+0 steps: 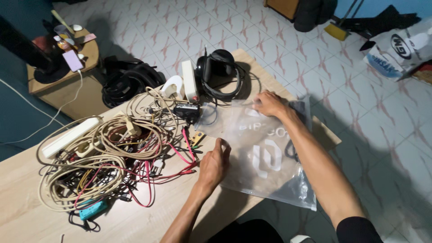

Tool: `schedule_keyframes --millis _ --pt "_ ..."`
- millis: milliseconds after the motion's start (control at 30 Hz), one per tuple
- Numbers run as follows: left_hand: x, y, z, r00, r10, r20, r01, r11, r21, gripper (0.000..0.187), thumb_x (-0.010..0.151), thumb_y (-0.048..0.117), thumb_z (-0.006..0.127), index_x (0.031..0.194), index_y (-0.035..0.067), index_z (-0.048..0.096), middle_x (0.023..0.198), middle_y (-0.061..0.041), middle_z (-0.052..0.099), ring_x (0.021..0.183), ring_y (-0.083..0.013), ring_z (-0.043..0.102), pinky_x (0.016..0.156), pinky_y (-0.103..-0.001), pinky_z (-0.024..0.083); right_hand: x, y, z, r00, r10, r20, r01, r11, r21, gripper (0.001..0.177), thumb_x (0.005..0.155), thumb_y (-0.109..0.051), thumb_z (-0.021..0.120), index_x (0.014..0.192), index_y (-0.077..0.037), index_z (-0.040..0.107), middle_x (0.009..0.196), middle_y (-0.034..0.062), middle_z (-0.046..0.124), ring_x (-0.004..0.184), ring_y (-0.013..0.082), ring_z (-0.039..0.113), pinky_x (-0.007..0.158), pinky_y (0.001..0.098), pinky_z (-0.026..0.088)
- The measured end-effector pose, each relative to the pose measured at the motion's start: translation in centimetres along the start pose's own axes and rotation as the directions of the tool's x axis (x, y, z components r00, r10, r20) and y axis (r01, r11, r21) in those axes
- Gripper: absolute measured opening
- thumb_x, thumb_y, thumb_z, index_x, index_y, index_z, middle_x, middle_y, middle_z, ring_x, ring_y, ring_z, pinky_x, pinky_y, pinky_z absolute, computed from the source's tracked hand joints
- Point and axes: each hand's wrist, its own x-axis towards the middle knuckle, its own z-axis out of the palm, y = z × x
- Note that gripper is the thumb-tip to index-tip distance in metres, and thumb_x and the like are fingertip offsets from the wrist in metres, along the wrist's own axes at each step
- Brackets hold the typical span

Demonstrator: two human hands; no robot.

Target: The person sorts through a large pile of tangled cables on a desk, untangles a specific black power cable, coils it by hand, and places it into a plastic bag.

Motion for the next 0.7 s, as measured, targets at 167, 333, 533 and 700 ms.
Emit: schedule_keyframes --millis 167,333,533,700 --pt "1.2 1.2 -4.1 0.986 -0.152 0.071 0.158 0.984 -0.086 0.029 0.098 0.021 0.062 0.122 0.005 0.06 0.057 -0.019 0.063 0.05 -0.0364 0.062 0.05 -0.051 0.046 0.5 2.2 -3.3 0.995 0.04 -0.093 0.004 0.903 0.43 0.021 0.091 -0.017 0.076 0.107 -0.003 0.075 0.098 0.0088 0.076 0.088 0.0196 0.07 0.081 0.0348 0.055" --pt "4.5 0.8 -8.8 0.934 -0.28 0.222 0.323 0.928 -0.187 0.047 0.086 0.043 0.079 0.098 -0.001 0.072 0.061 -0.016 0.066 0.052 -0.0233 0.062 0.051 -0.041 0.053 -2.0 3.7 -7.4 0.982 0.146 -0.123 -0.004 0.659 0.752 0.015 0.097 -0.014 0.07 0.106 -0.004 0.065 0.092 0.0043 0.076 0.081 0.0115 0.069 0.07 0.0274 0.051" --pt "5.4 -0.6 -10.5 0.965 -0.235 0.113 0.251 0.955 -0.16 0.039 0.092 0.043 0.073 0.105 0.006 0.072 0.078 -0.008 0.075 0.066 -0.0225 0.07 0.066 -0.042 0.055 -3.2 5.1 -6.4 0.936 0.272 -0.224 0.021 0.591 0.806 0.025 0.101 -0.025 0.069 0.113 -0.004 0.065 0.099 0.0054 0.075 0.087 0.0118 0.069 0.073 0.0271 0.051" --pt "4.0 0.0 -8.6 0.977 -0.061 -0.203 0.105 0.971 0.216 0.051 0.082 0.022 0.077 0.128 0.005 0.066 0.111 -0.019 0.067 0.098 -0.0347 0.064 0.084 -0.045 0.051 -4.6 7.1 -3.8 0.995 0.033 -0.092 0.006 0.917 0.399 0.069 0.08 -0.035 0.087 0.132 0.0 0.06 0.127 0.0162 0.066 0.117 0.026 0.062 0.096 0.0382 0.05"
